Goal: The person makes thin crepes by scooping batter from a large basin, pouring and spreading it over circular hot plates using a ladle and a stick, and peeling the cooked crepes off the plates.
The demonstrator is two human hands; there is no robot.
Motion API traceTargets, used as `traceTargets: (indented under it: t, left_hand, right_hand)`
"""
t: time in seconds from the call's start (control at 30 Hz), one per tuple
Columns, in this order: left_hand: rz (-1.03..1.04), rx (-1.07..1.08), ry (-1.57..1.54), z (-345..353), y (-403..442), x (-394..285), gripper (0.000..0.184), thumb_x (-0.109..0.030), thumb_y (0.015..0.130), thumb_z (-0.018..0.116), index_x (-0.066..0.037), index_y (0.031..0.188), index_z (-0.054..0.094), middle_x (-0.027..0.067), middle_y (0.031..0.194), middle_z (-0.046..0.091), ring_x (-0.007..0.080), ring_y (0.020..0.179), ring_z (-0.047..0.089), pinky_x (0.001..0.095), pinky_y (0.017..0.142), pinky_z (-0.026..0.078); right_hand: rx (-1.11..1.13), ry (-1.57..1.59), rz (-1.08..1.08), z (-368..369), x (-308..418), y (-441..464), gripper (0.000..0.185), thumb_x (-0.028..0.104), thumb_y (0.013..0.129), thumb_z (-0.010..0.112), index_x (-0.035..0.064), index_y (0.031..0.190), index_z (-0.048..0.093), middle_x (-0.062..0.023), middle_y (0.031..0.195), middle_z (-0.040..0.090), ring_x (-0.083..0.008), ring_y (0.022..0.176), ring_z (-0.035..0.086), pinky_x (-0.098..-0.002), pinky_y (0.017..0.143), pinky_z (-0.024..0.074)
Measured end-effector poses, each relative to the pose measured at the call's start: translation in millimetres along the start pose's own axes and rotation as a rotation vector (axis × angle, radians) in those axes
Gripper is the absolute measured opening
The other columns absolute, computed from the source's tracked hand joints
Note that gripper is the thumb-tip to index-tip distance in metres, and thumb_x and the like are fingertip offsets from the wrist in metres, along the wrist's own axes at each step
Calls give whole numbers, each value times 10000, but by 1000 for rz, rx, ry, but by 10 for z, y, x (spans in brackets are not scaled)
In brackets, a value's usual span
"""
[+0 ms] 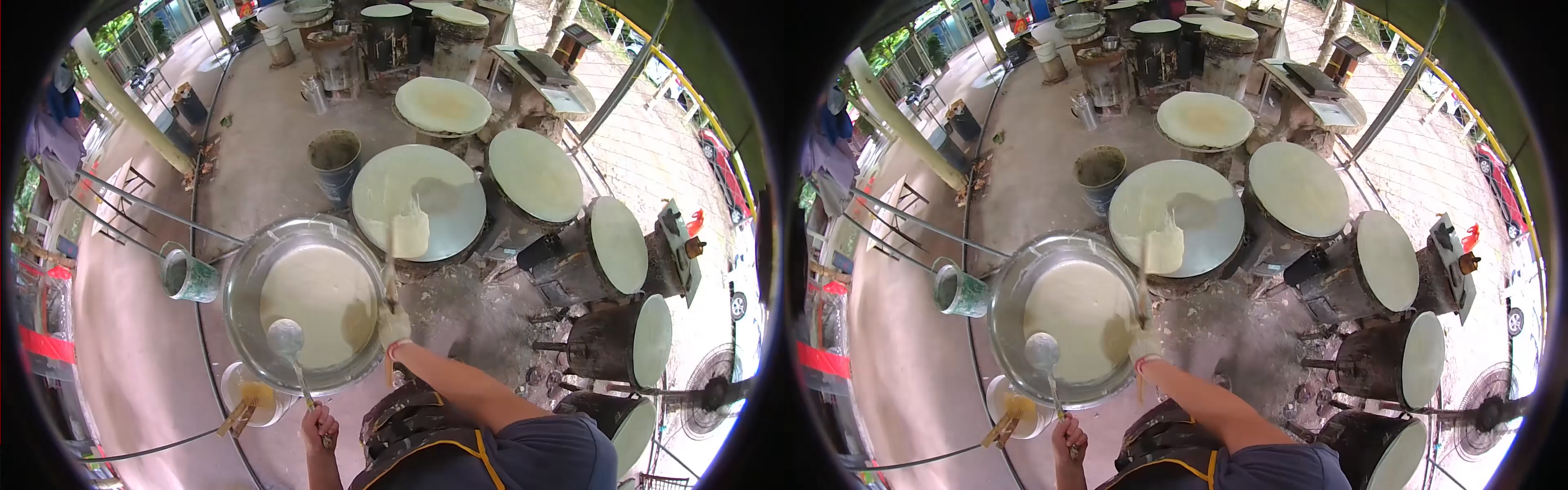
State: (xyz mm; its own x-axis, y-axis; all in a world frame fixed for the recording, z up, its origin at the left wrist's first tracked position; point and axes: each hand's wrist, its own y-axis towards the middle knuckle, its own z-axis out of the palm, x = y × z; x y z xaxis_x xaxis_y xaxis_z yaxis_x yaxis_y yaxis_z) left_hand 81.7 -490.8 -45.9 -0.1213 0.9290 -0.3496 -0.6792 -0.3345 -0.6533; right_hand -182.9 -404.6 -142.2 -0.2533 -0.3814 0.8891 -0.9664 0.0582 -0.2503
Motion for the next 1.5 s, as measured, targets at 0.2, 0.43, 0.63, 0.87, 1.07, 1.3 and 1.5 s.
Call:
traceTargets:
  t: [0.2,0.43,0.63,0.87,1.07,1.3,1.5]
  left_hand:
    - [-8,123,-55,56,-38,-11,157,-77,893,439,-62,1034,504,-25,587,353,38,354,285,201,366,286]
    - [-47,159,-46,264,-51,112,178,-76,900,445,-71,1069,502,-28,598,342,34,353,279,194,367,278]
    - [31,113,31,511,-70,412,173,-88,907,439,-106,1068,497,-26,610,345,34,366,284,194,381,295]
    - [26,163,-72,913,73,972,179,-103,909,434,-100,1069,513,-11,665,363,45,411,320,217,415,333]
    - [34,241,-148,1580,184,1688,173,-83,894,452,-77,1060,501,21,723,390,90,506,361,228,441,350]
    - [19,240,-145,2053,279,2167,214,-49,861,497,-2,1067,460,66,805,405,138,632,388,240,480,361]
    - [9,222,-115,2172,392,2169,194,-28,842,493,-26,1034,464,61,814,430,135,627,396,237,484,378]
  right_hand:
    - [95,214,273,-462,152,452,374,327,862,489,-22,954,590,-255,841,622,-421,855,603,-436,696,484]
    - [141,-249,-53,-459,-770,605,227,169,877,464,19,980,600,-98,732,604,-242,653,586,-346,606,457]
    - [371,-901,-452,-772,-901,915,268,270,850,530,38,946,624,-144,731,607,-266,700,592,-400,668,463]
    - [309,-126,49,-1747,-984,1591,339,339,870,496,22,902,610,-232,807,632,-374,803,624,-440,700,485]
    - [540,-465,-247,-2377,-713,1929,309,319,872,494,55,963,625,-231,989,611,-375,945,585,-442,803,458]
    - [582,-419,-318,-2555,-533,2594,393,349,870,466,2,1003,593,-266,938,608,-403,918,586,-467,800,451]
    - [794,-444,-273,-3068,-920,2180,405,368,887,439,-12,935,570,-263,927,612,-421,906,585,-482,770,466]
